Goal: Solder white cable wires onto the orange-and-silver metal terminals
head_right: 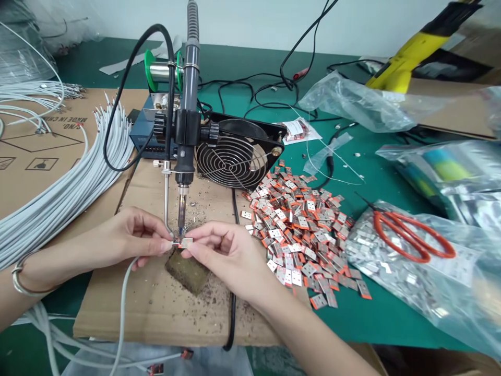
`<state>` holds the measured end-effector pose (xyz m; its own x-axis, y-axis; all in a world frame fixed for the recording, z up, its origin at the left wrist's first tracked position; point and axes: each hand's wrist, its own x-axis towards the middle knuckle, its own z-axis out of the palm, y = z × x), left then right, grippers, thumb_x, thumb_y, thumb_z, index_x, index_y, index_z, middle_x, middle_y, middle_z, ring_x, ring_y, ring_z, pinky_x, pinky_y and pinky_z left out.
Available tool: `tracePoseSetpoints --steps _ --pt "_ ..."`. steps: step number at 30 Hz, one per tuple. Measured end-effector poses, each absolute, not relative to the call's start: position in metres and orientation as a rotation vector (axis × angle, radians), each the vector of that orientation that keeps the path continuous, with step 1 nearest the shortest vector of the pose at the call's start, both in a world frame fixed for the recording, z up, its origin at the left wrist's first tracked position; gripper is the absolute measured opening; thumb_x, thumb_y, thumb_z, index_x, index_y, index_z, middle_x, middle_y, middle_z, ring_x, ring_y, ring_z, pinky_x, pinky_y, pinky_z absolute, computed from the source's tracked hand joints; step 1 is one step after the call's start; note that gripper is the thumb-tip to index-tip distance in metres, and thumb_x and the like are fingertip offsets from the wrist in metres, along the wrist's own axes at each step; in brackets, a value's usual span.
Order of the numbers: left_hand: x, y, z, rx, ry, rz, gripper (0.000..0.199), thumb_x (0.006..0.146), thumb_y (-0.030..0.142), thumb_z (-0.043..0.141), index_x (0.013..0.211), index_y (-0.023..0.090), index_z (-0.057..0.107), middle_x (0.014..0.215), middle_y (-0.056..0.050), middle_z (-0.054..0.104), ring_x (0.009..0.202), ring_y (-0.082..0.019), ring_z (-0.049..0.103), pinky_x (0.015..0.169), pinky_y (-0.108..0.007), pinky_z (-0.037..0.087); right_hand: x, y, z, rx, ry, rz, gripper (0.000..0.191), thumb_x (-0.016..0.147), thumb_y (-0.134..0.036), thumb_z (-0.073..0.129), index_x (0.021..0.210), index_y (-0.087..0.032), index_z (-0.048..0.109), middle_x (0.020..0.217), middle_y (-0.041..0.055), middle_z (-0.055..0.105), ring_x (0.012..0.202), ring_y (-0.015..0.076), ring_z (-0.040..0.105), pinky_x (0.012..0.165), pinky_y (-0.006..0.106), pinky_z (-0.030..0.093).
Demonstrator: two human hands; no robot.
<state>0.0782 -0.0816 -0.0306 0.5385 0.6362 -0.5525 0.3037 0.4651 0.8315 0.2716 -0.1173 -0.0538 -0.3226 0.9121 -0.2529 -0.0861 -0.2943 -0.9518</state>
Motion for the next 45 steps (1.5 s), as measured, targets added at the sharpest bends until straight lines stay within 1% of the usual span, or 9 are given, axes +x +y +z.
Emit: tracePoseSetpoints --steps 4,9,14,18,23,28,34,45 --pt "0.0791 -0.081 -0.0321 1.131 1.038 0.258 0.012 0.069 0.023 0.067 0.07 0.012 0.062 0.047 0.006 0.049 0.039 -0.006 0.046 0.038 -0.015 0.036 0.2701 -0.1171 -0.0533 -1.17 -1.191 1.69 0.019 0.069 -0.032 0.075 0.08 -0.019 0.067 0.07 0.0032 0.071 0.066 0.0144 0.067 0.062 0.023 0.052" --pt "0.0777 -0.082 -0.0337 1.131 1.02 0.265 0.011 0.071 0.022 0.066 0.072 0.012 0.062 0.049 0.006 0.05 0.04 -0.005 0.047 0.038 -0.015 0.038 0.2708 -0.1177 -0.0549 -1.148 -1.195 1.692 0.016 0.071 -0.031 0.074 0.08 -0.02 0.068 0.071 0.0029 0.071 0.067 0.0131 0.067 0.062 0.021 0.051" --pt "0.0772 -0.0827 -0.0324 1.133 1.023 0.257 0.012 0.07 0.023 0.067 0.072 0.011 0.062 0.051 0.005 0.051 0.04 -0.004 0.046 0.038 -0.014 0.038 0.2712 -0.1184 -0.053 -1.17 -1.201 1.671 0.02 0.069 -0.036 0.074 0.081 -0.02 0.068 0.071 0.0037 0.071 0.068 0.0159 0.067 0.063 0.025 0.053" --pt "0.0777 -0.082 -0.0337 1.141 1.02 0.261 0.011 0.07 0.021 0.067 0.072 0.011 0.063 0.05 0.006 0.05 0.04 -0.004 0.046 0.038 -0.014 0.037 0.2696 -0.1178 -0.0526 -1.19 -1.212 1.668 0.022 0.068 -0.037 0.075 0.079 -0.02 0.067 0.07 0.0038 0.071 0.067 0.016 0.067 0.063 0.026 0.053" --pt "0.0779 -0.0824 -0.0347 1.154 1.032 0.255 0.009 0.072 0.02 0.064 0.072 0.012 0.063 0.048 0.006 0.05 0.039 -0.005 0.046 0.038 -0.014 0.037 0.27 -0.1175 -0.0542 -1.174 -1.22 1.661 0.016 0.069 -0.031 0.074 0.079 -0.02 0.068 0.07 0.0029 0.071 0.067 0.0144 0.067 0.062 0.023 0.053" --pt "0.0772 -0.0827 -0.0316 1.182 1.013 0.246 0.013 0.073 0.025 0.064 0.073 0.011 0.063 0.052 0.005 0.05 0.041 -0.005 0.046 0.04 -0.014 0.038 0.2721 -0.1179 -0.0547 -1.128 -1.215 1.703 0.013 0.071 -0.027 0.073 0.081 -0.021 0.068 0.071 0.0018 0.072 0.067 0.0111 0.067 0.062 0.018 0.05" --pt "0.0774 -0.0848 -0.0299 1.15 0.999 0.255 0.013 0.074 0.024 0.063 0.072 0.011 0.062 0.053 0.005 0.05 0.042 -0.005 0.046 0.04 -0.015 0.04 0.2722 -0.1187 -0.0554 -1.138 -1.21 1.713 0.014 0.072 -0.028 0.073 0.081 -0.02 0.067 0.071 0.0024 0.072 0.067 0.0118 0.066 0.062 0.019 0.05" --pt "0.0783 -0.085 -0.0312 1.159 1.011 0.265 0.015 0.072 0.025 0.063 0.073 0.01 0.062 0.053 0.005 0.051 0.041 -0.005 0.046 0.039 -0.015 0.04 0.2735 -0.1175 -0.0542 -1.127 -1.218 1.718 0.015 0.071 -0.029 0.074 0.08 -0.019 0.067 0.071 0.0027 0.071 0.067 0.0121 0.067 0.062 0.019 0.051"
